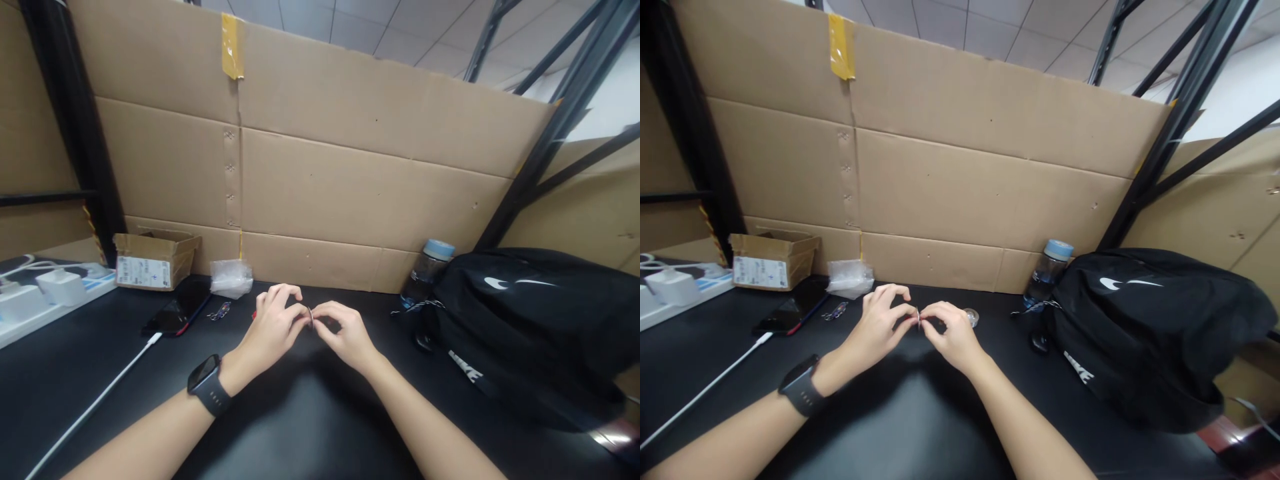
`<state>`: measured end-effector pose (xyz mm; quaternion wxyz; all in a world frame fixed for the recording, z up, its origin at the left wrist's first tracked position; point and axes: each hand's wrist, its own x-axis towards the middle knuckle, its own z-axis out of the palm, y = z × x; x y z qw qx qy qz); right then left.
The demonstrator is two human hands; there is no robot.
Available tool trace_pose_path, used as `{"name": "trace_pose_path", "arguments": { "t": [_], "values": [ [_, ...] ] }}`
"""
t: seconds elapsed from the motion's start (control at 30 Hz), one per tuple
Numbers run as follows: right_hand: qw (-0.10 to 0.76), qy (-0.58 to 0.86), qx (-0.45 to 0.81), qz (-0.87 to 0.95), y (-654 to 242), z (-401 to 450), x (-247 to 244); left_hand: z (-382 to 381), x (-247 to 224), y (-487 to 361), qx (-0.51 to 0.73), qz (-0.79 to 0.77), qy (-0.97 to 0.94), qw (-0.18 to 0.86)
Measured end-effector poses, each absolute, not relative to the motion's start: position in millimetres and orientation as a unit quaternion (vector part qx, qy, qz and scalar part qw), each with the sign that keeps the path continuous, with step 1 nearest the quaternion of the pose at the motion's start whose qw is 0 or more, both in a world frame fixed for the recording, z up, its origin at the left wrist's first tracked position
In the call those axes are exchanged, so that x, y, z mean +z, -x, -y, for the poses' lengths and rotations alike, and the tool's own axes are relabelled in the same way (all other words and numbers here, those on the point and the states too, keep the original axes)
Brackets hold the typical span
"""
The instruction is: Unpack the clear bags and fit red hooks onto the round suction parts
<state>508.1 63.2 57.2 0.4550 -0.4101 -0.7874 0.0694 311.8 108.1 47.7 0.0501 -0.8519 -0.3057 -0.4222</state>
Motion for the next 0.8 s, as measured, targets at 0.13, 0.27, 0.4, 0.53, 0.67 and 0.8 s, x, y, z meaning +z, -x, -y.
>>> {"name": "trace_pose_path", "arguments": {
  "t": [0.13, 0.27, 0.4, 0.53, 0.67, 0.8],
  "values": [
    [0.453, 0.399, 0.029, 0.796, -510.5, -65.4, 53.3, -105.7, 45.8, -313.1, -0.412, 0.306, 0.857, 0.054],
    [0.457, 0.402, 0.017, 0.793, -511.6, -65.2, 51.4, -106.4, 42.9, -314.0, -0.409, 0.310, 0.857, 0.049],
    [0.461, 0.401, 0.011, 0.792, -510.9, -65.4, 51.7, -109.7, 39.6, -315.1, -0.411, 0.316, 0.854, 0.041],
    [0.458, 0.409, -0.001, 0.789, -510.7, -66.5, 51.2, -110.1, 39.1, -316.1, -0.412, 0.320, 0.853, 0.026],
    [0.448, 0.402, -0.013, 0.798, -511.3, -67.0, 50.2, -108.7, 40.5, -316.2, -0.413, 0.318, 0.853, 0.022],
    [0.451, 0.401, -0.016, 0.797, -511.8, -67.5, 49.9, -108.7, 39.7, -316.7, -0.415, 0.319, 0.852, 0.021]
  ]
}}
